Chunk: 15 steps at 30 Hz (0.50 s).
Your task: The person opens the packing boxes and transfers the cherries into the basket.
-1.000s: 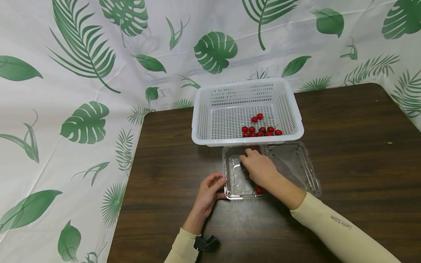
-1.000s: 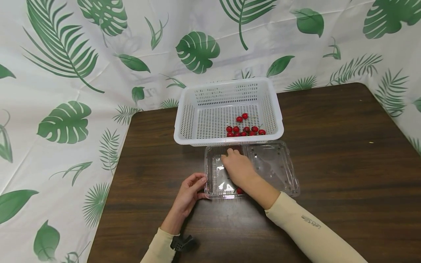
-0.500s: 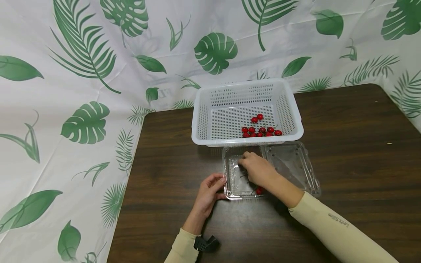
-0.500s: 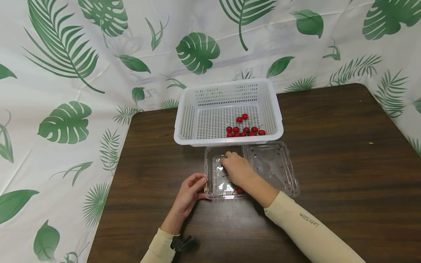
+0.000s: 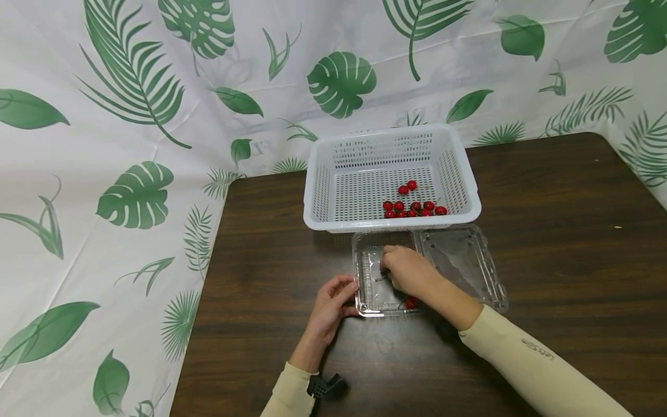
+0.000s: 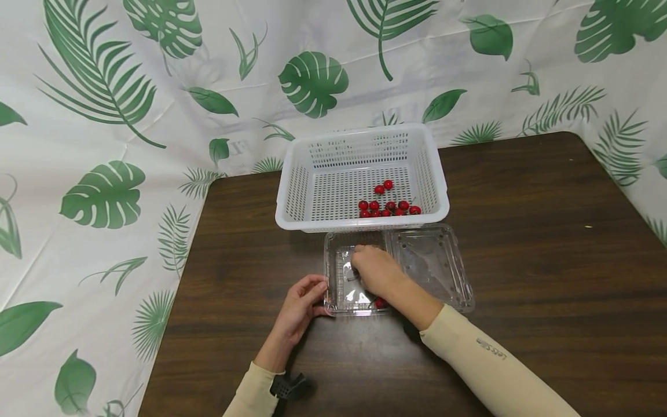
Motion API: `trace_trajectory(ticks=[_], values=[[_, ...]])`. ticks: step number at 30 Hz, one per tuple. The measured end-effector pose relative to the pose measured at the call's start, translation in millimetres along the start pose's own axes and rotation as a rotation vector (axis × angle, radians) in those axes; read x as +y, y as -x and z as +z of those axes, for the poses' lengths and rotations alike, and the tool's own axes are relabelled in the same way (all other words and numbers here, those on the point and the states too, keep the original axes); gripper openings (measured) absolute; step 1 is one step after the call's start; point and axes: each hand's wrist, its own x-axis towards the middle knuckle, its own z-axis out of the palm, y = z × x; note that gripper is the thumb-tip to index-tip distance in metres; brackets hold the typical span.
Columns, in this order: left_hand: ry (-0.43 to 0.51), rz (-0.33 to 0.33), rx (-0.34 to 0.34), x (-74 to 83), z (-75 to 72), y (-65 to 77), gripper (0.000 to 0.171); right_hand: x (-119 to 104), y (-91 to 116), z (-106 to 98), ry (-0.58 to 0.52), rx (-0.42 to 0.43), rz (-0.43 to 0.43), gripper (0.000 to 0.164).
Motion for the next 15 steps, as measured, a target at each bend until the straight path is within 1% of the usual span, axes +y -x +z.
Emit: trace_trajectory(ticks=[6, 10, 15], values=[[-0.004, 0.001, 0.000, -0.1, -0.2, 0.2, 0.026, -2, 2, -3, -0.066, 0.029, -0.044, 0.014], [-0.003, -0.001, 0.000, 0.0, -0.3, 0.2, 0.026, -5, 2, -6, -0.086, 0.049, -0.070, 0.013], [-0.002, -0.005, 0.000, 0.3, -0.1, 0.1, 0.023, -14, 4, -18, -0.102, 0.129, -0.101, 0.014]])
